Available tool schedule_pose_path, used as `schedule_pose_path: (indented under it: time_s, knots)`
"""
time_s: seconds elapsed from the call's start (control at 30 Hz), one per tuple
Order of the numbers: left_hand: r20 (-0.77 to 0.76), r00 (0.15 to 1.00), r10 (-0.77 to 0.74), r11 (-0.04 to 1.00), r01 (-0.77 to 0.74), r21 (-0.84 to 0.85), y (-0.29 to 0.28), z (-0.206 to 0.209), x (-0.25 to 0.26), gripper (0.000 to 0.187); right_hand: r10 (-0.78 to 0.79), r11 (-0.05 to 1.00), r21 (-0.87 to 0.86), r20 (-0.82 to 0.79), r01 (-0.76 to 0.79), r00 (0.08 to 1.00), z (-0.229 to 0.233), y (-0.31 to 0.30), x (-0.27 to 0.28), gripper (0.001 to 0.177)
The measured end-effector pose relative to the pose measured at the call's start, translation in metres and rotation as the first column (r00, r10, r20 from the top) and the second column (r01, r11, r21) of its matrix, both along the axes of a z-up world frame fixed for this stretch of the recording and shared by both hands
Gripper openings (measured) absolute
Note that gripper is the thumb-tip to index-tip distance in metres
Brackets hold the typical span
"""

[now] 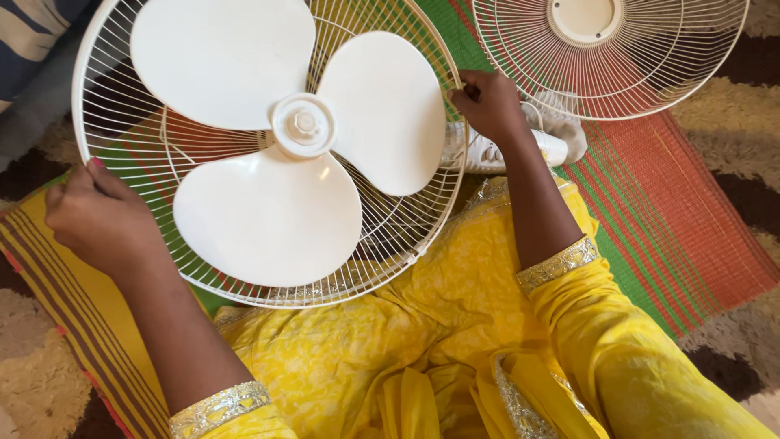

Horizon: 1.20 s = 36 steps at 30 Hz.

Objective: The person assembles a white table fan by hand. They attach the front grill to the fan body, secure the rear grill, and then wipe the fan blades with a cloth.

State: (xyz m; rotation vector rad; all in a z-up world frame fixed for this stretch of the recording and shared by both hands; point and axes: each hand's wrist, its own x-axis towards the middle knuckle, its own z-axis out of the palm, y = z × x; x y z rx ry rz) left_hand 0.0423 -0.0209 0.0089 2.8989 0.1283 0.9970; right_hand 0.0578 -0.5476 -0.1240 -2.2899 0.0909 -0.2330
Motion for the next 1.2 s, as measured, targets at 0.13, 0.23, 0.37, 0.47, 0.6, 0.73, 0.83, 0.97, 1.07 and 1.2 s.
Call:
schedule_pose_path:
  time_s: [0.13, 0.23, 0.37, 0.47, 0.6, 0.73, 0.83, 0.97, 1.07, 1.2]
  knots:
    - [0.01, 1.0, 0.019, 0.999, -0.019, 0.051, -0.001, 0.002, 0.006, 0.018, 0.019, 0.986, 0.163, -0.315, 0.034, 0.949, 0.022, 0.01, -0.034, 0.049]
    - [-0.006, 0.999, 0.036, 0.999, -0.036, 0.004, -0.005, 0.007, 0.011, 0.016, 0.05, 0.984, 0.178, -0.251, -0.004, 0.967, 0.024, 0.016, -0.059, 0.054]
    - [0.007, 1.0, 0.019, 1.0, -0.02, 0.022, -0.009, 0.011, 0.015, 0.016, 0.009, 0.989, 0.148, -0.146, 0.013, 0.989, 0.011, 0.03, -0.089, 0.045]
    - [0.045, 0.999, -0.031, 0.999, 0.03, 0.033, -0.007, 0.013, 0.015, 0.013, -0.055, 0.992, 0.106, -0.092, 0.064, 0.994, 0.002, 0.04, -0.092, 0.04]
    - [-0.024, 0.997, -0.067, 0.992, 0.064, -0.112, -0.015, 0.02, 0.0, 0.023, -0.078, 0.99, 0.113, -0.091, 0.088, 0.993, -0.005, 0.038, -0.086, 0.034]
    - [-0.006, 0.999, 0.048, 0.997, -0.048, 0.054, -0.063, 0.026, -0.045, 0.049, -0.079, 0.99, 0.111, -0.075, 0.087, 0.994, -0.005, 0.037, -0.083, 0.035]
    - [-0.012, 0.957, -0.29, 0.957, 0.29, 0.007, -0.142, 0.0, -0.103, 0.047, -0.098, 0.988, 0.112, -0.094, 0.108, 0.991, -0.003, 0.036, -0.079, 0.036]
    - [-0.166, 0.699, -0.696, 0.715, 0.65, -0.257, -0.246, -0.032, -0.159, 0.035, -0.11, 0.982, 0.142, -0.097, 0.123, 0.989, 0.0, 0.037, -0.078, 0.035]
    - [-0.209, 0.669, -0.714, 0.7, 0.672, -0.242, -0.273, -0.05, -0.168, 0.039, -0.128, 0.978, 0.155, -0.091, 0.141, 0.988, 0.001, 0.038, -0.078, 0.037]
    - [-0.226, 0.757, -0.613, 0.778, 0.628, -0.003, -0.28, -0.074, -0.172, 0.039, -0.116, 0.984, 0.131, -0.072, 0.124, 0.991, 0.002, 0.039, -0.081, 0.036]
